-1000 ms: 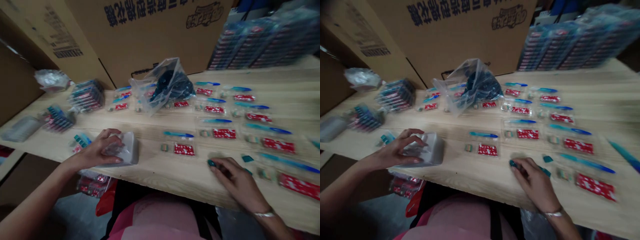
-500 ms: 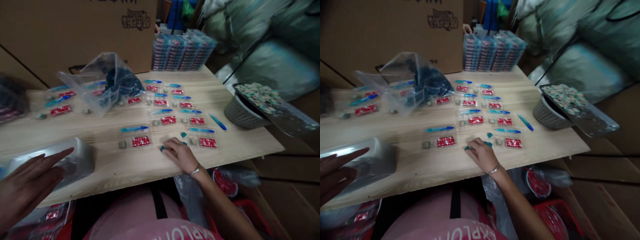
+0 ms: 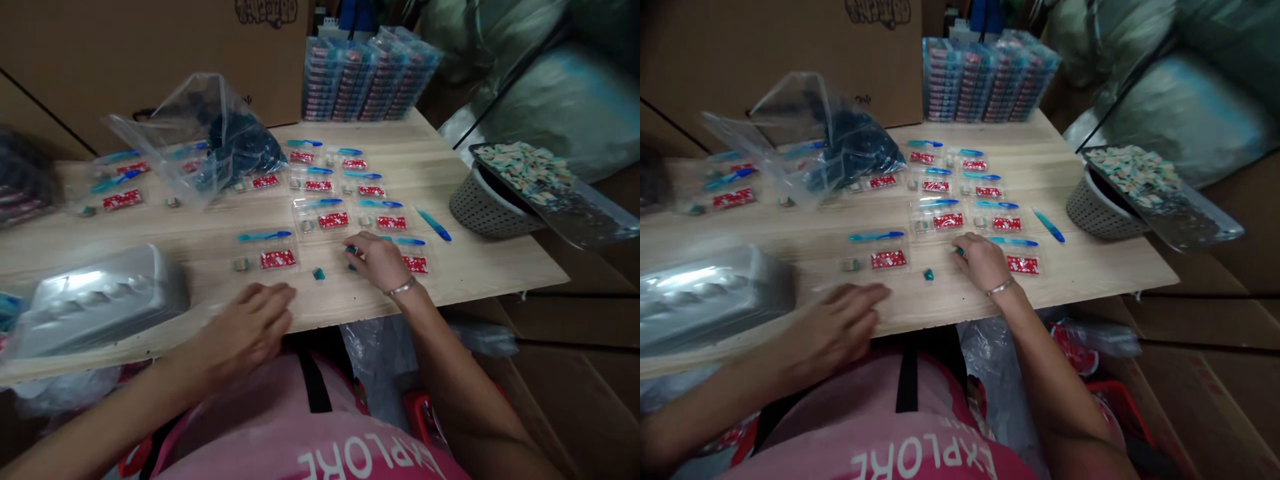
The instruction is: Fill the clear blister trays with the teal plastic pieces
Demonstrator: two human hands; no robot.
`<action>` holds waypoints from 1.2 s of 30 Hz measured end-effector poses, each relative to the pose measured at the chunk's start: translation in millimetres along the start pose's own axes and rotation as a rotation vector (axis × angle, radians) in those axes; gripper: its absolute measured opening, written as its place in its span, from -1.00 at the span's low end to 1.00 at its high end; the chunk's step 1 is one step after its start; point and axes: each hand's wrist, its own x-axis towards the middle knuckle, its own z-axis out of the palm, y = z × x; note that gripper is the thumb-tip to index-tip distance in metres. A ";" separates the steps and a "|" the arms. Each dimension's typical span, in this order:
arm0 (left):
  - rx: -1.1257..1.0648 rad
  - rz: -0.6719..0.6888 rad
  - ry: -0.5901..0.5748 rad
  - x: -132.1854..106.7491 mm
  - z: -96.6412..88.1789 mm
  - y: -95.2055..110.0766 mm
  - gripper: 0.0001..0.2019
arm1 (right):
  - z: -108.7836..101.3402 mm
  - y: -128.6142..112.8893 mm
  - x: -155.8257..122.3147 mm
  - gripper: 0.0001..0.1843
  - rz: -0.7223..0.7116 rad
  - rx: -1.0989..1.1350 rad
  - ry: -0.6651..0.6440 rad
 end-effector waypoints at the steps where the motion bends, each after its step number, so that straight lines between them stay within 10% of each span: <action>1: 0.034 0.099 -0.043 8.4 14.3 1.7 -0.83 | 3.4 -9.5 -9.1 -0.83 -0.031 0.027 0.028; 4: 0.090 0.198 -0.081 15.4 42.0 4.4 -0.86 | 19.1 -33.5 -38.4 -0.90 -0.109 0.035 0.042; 10: -0.107 -0.139 0.020 -22.3 34.1 -14.0 -0.81 | 39.0 -31.4 -74.3 -0.79 -0.180 0.415 0.109; 16: -0.227 -0.206 0.026 -38.1 47.6 -24.9 -0.84 | 50.1 -44.1 -52.5 -0.82 -0.281 0.708 0.164; 24: -0.276 -0.209 0.003 -34.5 47.4 -22.8 -0.87 | 57.2 -60.9 -37.9 -0.81 -0.571 0.538 0.210; 31: -0.303 -0.218 0.016 -34.7 46.9 -23.2 -0.83 | 41.8 -30.1 -19.0 -0.80 -0.313 0.390 0.165; 36: -0.330 -0.261 0.048 -33.2 44.7 -21.1 -0.78 | 38.5 -48.6 -19.1 -0.94 -0.177 0.818 0.145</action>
